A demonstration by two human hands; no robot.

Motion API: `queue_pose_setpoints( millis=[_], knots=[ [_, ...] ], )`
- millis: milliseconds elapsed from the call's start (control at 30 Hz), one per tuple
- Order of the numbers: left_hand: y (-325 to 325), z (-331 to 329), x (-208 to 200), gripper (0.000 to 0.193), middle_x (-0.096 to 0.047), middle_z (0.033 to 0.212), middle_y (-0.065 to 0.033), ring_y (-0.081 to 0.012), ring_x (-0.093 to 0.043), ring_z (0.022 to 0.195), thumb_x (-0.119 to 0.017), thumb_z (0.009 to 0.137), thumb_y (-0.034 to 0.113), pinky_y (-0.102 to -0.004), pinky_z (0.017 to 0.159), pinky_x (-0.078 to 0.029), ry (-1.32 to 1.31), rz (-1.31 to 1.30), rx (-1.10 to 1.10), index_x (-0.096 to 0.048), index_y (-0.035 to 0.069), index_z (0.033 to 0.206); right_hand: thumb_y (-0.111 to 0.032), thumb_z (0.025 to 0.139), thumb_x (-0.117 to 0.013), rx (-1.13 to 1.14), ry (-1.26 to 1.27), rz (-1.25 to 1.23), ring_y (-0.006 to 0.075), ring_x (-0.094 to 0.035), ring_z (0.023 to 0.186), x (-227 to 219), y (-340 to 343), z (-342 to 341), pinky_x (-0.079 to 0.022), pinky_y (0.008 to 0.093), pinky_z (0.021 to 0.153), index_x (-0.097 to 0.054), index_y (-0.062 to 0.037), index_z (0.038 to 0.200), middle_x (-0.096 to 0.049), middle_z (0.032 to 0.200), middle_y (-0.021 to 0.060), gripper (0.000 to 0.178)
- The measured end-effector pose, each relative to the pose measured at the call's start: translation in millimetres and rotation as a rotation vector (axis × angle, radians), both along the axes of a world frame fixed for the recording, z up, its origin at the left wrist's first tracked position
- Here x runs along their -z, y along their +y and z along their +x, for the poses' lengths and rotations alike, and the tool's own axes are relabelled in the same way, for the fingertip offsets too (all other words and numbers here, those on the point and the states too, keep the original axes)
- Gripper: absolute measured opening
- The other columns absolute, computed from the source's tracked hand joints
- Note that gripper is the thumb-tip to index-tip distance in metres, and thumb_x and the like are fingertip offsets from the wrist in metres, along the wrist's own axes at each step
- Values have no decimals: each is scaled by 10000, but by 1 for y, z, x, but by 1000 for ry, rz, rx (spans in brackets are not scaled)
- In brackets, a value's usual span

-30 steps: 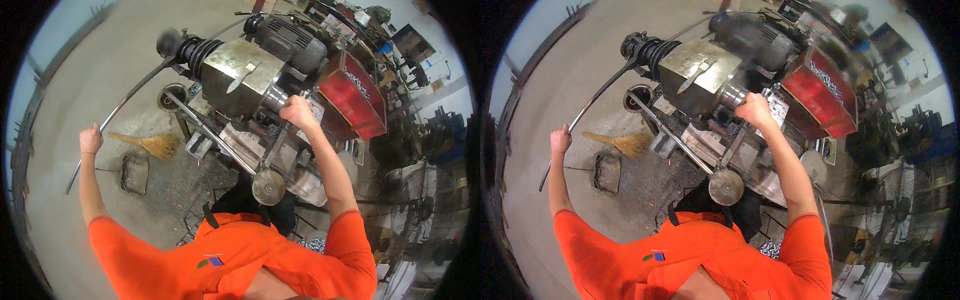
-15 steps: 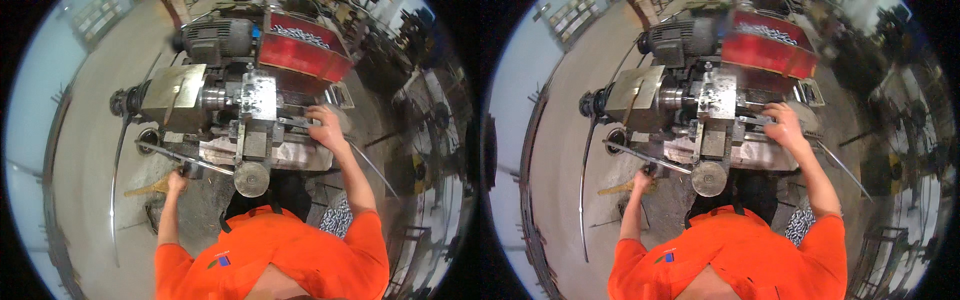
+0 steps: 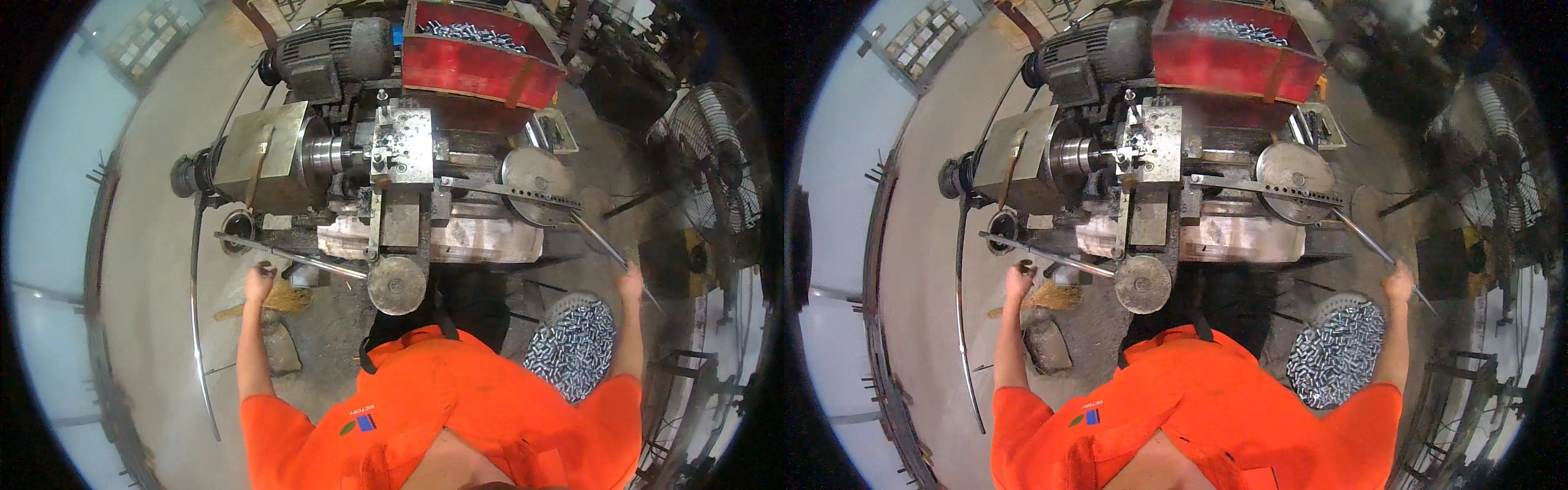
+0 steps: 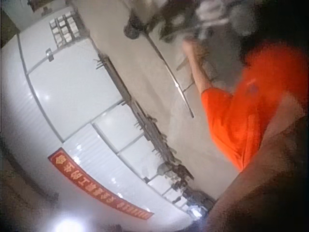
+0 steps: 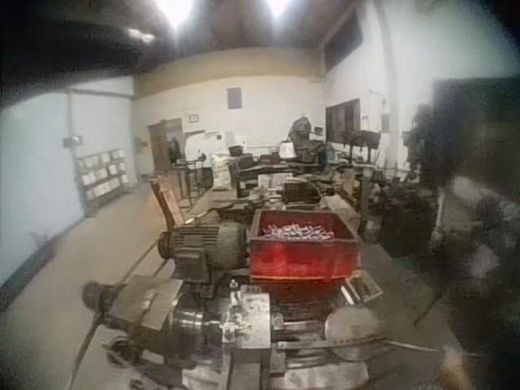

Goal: The person operates a metal turning machine by inserting small metal rods into the chuck, activating the machine with a lever, and then removing the processed parts. The finished parts are collected in a red bin on the machine.

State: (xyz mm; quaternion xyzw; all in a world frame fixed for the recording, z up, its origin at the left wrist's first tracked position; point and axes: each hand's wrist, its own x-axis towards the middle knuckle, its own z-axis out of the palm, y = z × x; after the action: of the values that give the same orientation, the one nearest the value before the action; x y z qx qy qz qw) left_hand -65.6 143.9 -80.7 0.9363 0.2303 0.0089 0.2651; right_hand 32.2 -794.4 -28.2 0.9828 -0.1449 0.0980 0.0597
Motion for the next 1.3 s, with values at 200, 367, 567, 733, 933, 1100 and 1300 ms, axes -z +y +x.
queue_pose_setpoints(
  millis=[200, 367, 567, 733, 933, 1100, 1300],
  knots=[
    [-22, 15, -70, 509, -655, 767, -168, -202, -630, 520, -562, 888, 404, -256, 478, -511, -349, -674, -454, -555, -64, 1087, -201, 638, -637, 163, 111, -87, 359, -608, 879, 1, 9, -8, -495, 447, 768, -577, -60, 981, -633, 910, 172, 375],
    [-58, 50, -65, 444, -612, 748, -143, -229, -620, 543, -584, 870, 405, -340, 494, -552, -371, -748, -533, -539, -34, 920, -216, 614, -597, 120, 119, -50, 389, -617, 726, 18, 56, -89, -501, 469, 664, -603, -53, 851, -629, 740, 173, 287],
    [-66, 58, -49, 336, -594, 807, -130, -205, -607, 615, -518, 860, 258, -328, 487, -519, -557, -726, -569, -531, -57, 977, -145, 606, -583, 175, 162, 999, 179, -459, 564, 8, 174, -165, -395, 327, 530, -585, 1, 817, -504, 608, 85, 256],
    [-79, 62, -57, 255, -556, 671, -42, -162, -571, 544, -512, 839, 239, -290, 462, -492, -668, -716, -598, -559, -11, 841, -141, 608, -584, 199, 127, 1208, 135, -449, 597, 0, 228, -174, -367, 273, 536, -590, 4, 882, -491, 670, 27, 310],
    [-75, 58, -60, 255, -532, 604, -51, -174, -564, 485, -500, 844, 239, -310, 454, -514, -604, -657, -506, -532, 0, 762, -122, 607, -544, 153, 50, 1243, 110, -420, 602, -15, 243, -173, -347, 264, 535, -600, -18, 883, -464, 672, -6, 300],
    [-56, 58, -56, 321, -543, 583, -91, -213, -574, 438, -491, 853, 283, -343, 391, -518, -423, -639, -547, -515, -12, 728, -132, 588, -583, 41, 64, 1140, 107, -437, 568, -5, 233, -176, -358, 260, 506, -613, -22, 903, -480, 644, -2, 335],
    [-47, 49, -58, 383, -560, 602, -112, -229, -571, 426, -488, 875, 327, -359, 387, -537, -326, -593, -579, -544, -42, 787, -152, 621, -595, 7, 158, 614, 341, -567, 600, -7, 161, -144, -442, 422, 560, -603, -2, 944, -572, 663, 193, 357]
  ],
)
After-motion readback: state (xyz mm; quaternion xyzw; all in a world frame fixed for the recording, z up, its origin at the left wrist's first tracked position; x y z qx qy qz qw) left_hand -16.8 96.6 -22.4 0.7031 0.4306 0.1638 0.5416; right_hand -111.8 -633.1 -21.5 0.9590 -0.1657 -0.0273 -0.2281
